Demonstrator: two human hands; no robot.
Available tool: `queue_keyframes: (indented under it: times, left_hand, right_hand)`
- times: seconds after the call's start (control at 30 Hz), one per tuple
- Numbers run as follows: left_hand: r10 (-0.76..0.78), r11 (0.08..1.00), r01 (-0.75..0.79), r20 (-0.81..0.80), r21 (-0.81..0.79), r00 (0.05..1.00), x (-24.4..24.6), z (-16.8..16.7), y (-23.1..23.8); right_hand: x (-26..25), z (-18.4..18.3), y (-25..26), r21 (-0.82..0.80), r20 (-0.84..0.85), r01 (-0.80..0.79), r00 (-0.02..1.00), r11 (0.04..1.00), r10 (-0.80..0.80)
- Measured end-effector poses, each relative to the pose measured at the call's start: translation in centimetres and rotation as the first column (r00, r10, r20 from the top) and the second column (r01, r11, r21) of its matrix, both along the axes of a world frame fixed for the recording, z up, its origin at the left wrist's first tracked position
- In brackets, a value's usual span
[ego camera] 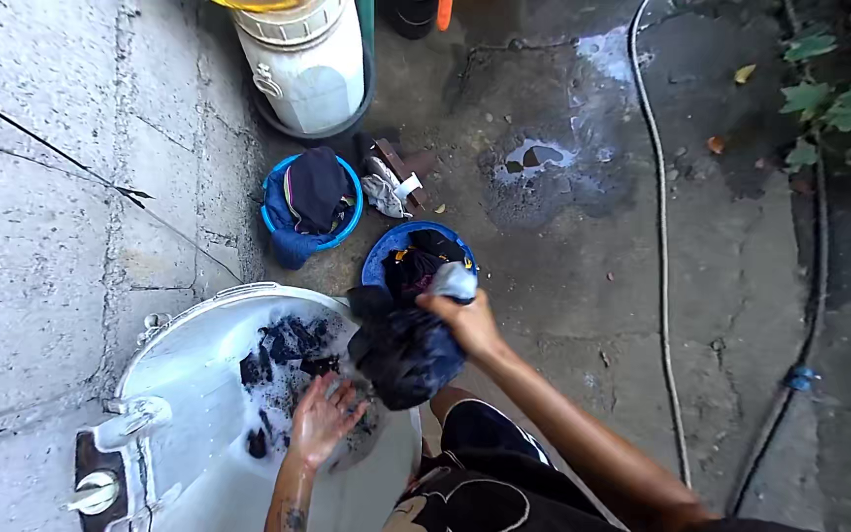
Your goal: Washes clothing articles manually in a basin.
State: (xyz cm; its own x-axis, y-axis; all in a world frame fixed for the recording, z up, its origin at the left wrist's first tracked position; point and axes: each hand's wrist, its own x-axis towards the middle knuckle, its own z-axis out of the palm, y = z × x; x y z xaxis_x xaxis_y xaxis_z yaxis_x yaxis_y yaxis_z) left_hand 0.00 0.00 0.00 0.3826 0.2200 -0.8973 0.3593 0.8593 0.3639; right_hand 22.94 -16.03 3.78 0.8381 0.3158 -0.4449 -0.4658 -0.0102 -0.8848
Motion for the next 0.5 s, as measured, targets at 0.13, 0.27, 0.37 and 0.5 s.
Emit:
queue_keyframes:
  times: [0.13,0.27,0.37,0.5]
  left_hand:
    - [0.183,0.983,-0.177,-0.287,0.049,0.940,-2.5,-2.0,-1.3]
    - [0.310,0.950,-0.296,-0.408,0.100,0.858,-5.9,-2.8,-2.7]
    - [0.328,0.942,-0.321,-0.491,0.103,0.807,-7.4,-3.9,-3.0]
    - [0.139,0.988,-0.081,-0.536,0.131,0.833,-8.8,-6.4,-2.6]
  right_hand:
    - [6.9,-3.8,-1.4,-0.129,-0.191,0.031,0.980,0.991,-0.055]
    - [12.1,-12.3,1.3,-0.317,-0.266,-0.174,0.960,0.932,0.088]
    - [15.2,-23.4,3.4,-0.454,-0.296,-0.409,0.907,0.791,0.300]
    - [15.8,-27.7,2.2,-0.681,-0.378,-0.562,0.819,0.469,0.432]
